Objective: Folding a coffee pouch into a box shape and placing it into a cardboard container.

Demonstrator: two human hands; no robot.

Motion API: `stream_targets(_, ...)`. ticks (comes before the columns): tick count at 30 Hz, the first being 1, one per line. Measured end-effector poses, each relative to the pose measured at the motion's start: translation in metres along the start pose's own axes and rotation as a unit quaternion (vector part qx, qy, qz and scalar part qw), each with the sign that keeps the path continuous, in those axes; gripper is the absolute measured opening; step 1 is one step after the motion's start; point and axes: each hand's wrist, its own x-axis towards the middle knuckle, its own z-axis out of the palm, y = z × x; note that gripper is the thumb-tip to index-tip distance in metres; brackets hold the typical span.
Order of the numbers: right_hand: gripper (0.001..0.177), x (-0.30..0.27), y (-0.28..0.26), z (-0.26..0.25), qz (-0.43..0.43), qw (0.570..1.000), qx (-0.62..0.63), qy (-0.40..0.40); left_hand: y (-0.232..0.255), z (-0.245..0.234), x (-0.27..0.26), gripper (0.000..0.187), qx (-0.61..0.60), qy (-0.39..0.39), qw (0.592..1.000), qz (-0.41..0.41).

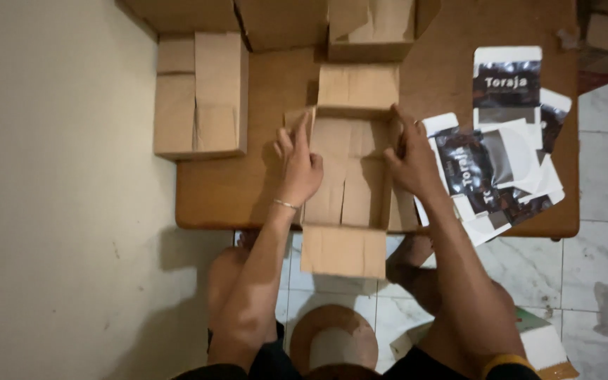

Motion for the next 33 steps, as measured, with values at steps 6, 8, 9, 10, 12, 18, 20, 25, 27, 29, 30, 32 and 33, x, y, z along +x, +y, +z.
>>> stream_targets(6,0.070,-0.012,-0.006,-0.015,-0.087,0.993,0.072,0.011,0.009,-0.026,-0.004,0.085,-0.101,-0.013,0.994,0.036)
stream_targets(8,0.075,-0.013,0.004,-0.018,-0.104,0.993,0.063,-0.001,0.014,-0.038,-0.009,0.084,-0.082,-0.024,0.995,0.057)
stream_targets(9,0.080,-0.015,0.010,-0.020,-0.118,0.992,0.052,-0.017,0.016,-0.043,-0.013,0.083,-0.066,-0.036,0.994,0.074)
stream_targets(10,0.080,-0.019,0.008,-0.022,-0.116,0.992,0.054,-0.016,0.023,-0.048,-0.017,0.083,-0.064,-0.038,0.994,0.075)
stream_targets(12,0.092,-0.026,0.005,-0.028,-0.146,0.988,0.016,-0.046,0.037,-0.057,-0.022,0.082,-0.021,-0.080,0.994,0.067)
stream_targets(18,0.122,-0.040,-0.011,-0.040,-0.100,0.982,0.021,-0.159,0.050,-0.056,-0.032,0.076,0.049,-0.165,0.985,0.011)
stream_targets(20,0.123,-0.042,-0.010,-0.039,-0.094,0.982,0.009,-0.163,0.044,-0.048,-0.030,0.076,0.046,-0.166,0.985,0.014)
stream_targets(25,0.118,-0.042,-0.012,-0.041,-0.055,0.982,-0.008,-0.182,0.046,-0.048,-0.027,0.070,0.012,-0.170,0.985,-0.006)
stream_targets(27,0.116,-0.040,-0.003,-0.037,-0.068,0.980,-0.011,-0.185,0.048,-0.052,-0.027,0.067,0.020,-0.164,0.986,0.015)
stream_targets(29,0.114,-0.039,-0.004,-0.037,-0.064,0.981,-0.008,-0.185,0.057,-0.063,-0.030,0.067,0.022,-0.172,0.985,0.021)
stream_targets(30,0.113,-0.039,-0.004,-0.037,-0.060,0.981,-0.004,-0.186,0.062,-0.068,-0.032,0.068,0.025,-0.181,0.983,0.025)
stream_targets(32,0.107,-0.040,-0.005,-0.037,-0.071,0.982,0.004,-0.175,0.056,-0.064,-0.032,0.071,0.054,-0.183,0.981,0.034)
stream_targets(33,0.102,-0.041,-0.005,-0.038,-0.084,0.983,0.013,-0.164,0.054,-0.062,-0.031,0.074,0.083,-0.184,0.979,0.042)
